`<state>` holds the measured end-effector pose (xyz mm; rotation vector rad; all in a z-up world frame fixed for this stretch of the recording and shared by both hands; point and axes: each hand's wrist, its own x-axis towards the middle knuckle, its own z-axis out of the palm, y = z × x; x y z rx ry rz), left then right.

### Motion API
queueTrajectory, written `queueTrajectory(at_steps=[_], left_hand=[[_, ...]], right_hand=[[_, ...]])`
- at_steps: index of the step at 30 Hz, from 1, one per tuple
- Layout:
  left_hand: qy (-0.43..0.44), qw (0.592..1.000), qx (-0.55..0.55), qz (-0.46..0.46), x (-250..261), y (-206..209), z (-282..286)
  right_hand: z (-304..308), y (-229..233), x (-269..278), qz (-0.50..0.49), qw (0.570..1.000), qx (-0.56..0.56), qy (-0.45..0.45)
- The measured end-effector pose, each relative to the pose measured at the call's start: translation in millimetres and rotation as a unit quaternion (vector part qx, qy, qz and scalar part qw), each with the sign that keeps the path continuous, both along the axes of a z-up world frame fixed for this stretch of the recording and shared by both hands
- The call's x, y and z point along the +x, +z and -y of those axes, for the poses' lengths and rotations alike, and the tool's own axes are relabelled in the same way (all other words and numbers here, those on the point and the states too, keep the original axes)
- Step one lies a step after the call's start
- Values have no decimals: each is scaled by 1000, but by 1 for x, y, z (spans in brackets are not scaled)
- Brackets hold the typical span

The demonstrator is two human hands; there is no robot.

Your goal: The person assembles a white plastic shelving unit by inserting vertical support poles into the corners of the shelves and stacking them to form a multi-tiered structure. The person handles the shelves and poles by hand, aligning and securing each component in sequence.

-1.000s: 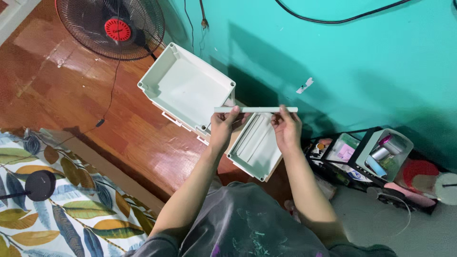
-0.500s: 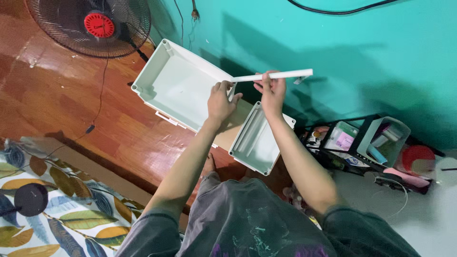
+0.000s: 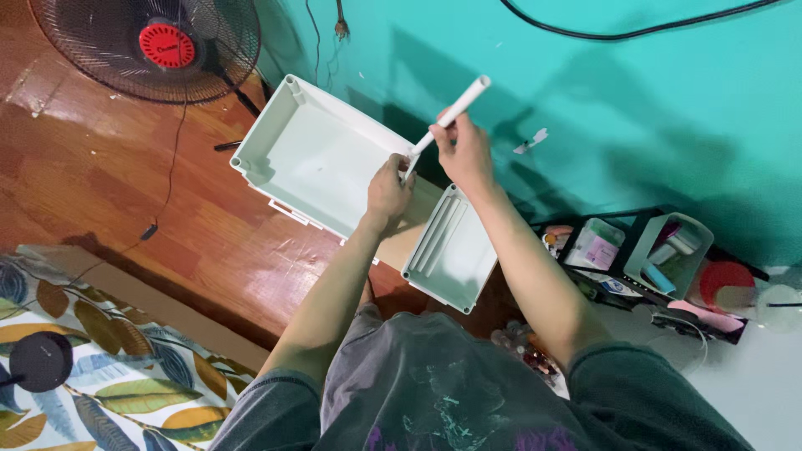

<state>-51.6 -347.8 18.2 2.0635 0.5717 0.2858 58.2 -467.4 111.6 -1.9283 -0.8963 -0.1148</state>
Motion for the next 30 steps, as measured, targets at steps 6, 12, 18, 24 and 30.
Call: queueTrajectory(at_steps=[6, 12, 18, 24, 30], left_hand=[[-7, 1000, 20, -5, 0, -5, -2], [-11, 999, 5, -33, 2, -4, -2], [-8, 999, 7, -30, 4, 6, -5], [-3, 999, -10, -37, -1, 12, -4], [3, 999, -14, -47, 2, 12, -6]], right_hand=[[-21, 7, -13, 34, 997, -73, 11], [-19, 23, -14, 36, 992, -118, 4], [-35, 55, 1, -110, 969, 133, 176], [-58, 66, 27, -314, 884, 124, 325], [-69, 59, 29, -357, 889, 144, 248]])
